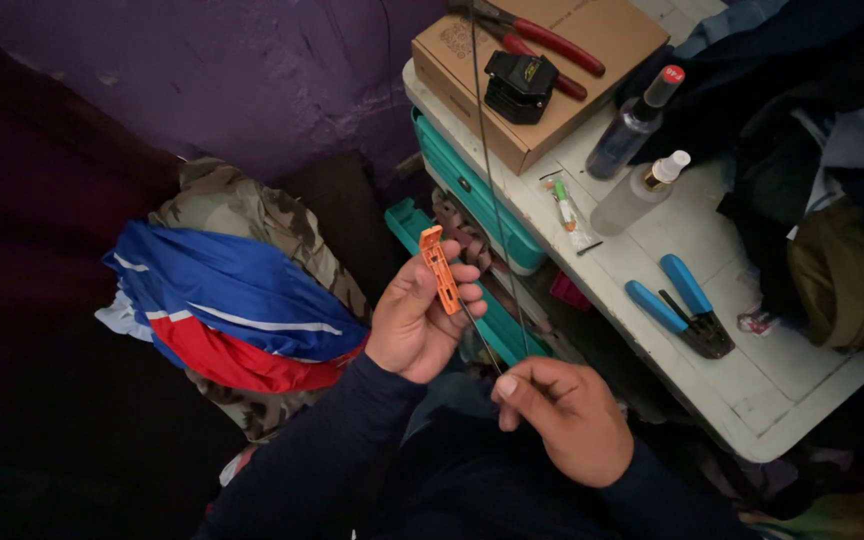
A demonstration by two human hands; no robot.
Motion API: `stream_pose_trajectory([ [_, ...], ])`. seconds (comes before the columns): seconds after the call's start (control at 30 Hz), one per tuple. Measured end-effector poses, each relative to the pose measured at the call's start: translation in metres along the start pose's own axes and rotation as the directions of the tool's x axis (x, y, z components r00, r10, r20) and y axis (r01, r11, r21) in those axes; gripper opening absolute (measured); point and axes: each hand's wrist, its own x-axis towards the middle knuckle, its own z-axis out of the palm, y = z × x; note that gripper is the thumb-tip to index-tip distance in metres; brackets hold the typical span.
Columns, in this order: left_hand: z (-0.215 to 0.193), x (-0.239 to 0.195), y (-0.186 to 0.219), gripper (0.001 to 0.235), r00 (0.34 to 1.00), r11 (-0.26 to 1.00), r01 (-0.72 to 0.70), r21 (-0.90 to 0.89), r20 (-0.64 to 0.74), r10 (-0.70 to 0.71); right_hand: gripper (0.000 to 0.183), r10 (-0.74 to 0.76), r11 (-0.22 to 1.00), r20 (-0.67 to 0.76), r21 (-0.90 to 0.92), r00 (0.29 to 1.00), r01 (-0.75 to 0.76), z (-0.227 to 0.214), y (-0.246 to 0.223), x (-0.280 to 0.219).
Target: The person removes a fiber optic cable from a bag, strips the coating with a tool, and cleans the fiber with a wipe. They then insert the fiber into a connector and use a handheld optical power meter to measure the signal.
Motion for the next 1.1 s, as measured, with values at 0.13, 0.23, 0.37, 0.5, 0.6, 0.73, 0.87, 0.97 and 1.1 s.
stream_pose_trajectory([
  [0.13,0.002,0.001,0.003,0.041,1.000,1.000,-0.007,-0.015,0.019,0.008,0.029,-0.010,0.999,0.011,0.053,1.000,0.009,0.002,0.003,-0.001],
  [0.23,0.001,0.001,0.004,0.042,1.000,1.000,-0.003,-0.015,0.014,0.004,0.029,-0.028,0.999,0.003,0.034,1.000,0.028,0.003,-0.001,-0.002],
  [0.37,-0.001,0.000,0.005,0.041,1.000,1.000,-0.004,-0.028,0.006,0.005,0.030,0.008,1.000,0.003,0.021,1.000,-0.008,0.004,0.001,-0.002],
  [0.5,-0.003,-0.001,0.006,0.040,1.000,0.999,-0.018,-0.030,0.008,0.018,0.030,0.014,1.000,-0.002,0.016,1.000,-0.014,0.005,0.004,-0.003],
  [0.6,-0.004,0.000,0.008,0.041,0.999,0.999,-0.026,-0.032,0.019,0.027,0.029,0.018,1.000,-0.002,-0.016,1.000,-0.018,0.006,0.005,-0.002],
  [0.73,-0.006,0.000,0.009,0.041,0.999,1.000,-0.023,-0.018,0.026,0.023,0.029,-0.023,0.999,0.011,0.025,1.000,0.022,0.007,0.004,-0.002],
  [0.87,-0.007,-0.002,0.009,0.041,1.000,1.000,-0.018,-0.017,0.015,0.018,0.030,-0.010,1.000,0.006,0.021,1.000,0.009,0.009,0.001,-0.002],
  [0.97,-0.009,-0.002,0.009,0.040,1.000,1.000,-0.014,-0.016,0.020,0.014,0.030,-0.038,0.999,0.013,0.022,0.999,0.038,0.009,0.002,-0.002],
  [1.1,-0.011,-0.003,0.008,0.039,0.999,1.000,-0.004,-0.020,0.048,0.005,0.029,-0.021,0.999,0.004,0.034,1.000,0.021,0.010,0.001,0.000],
])
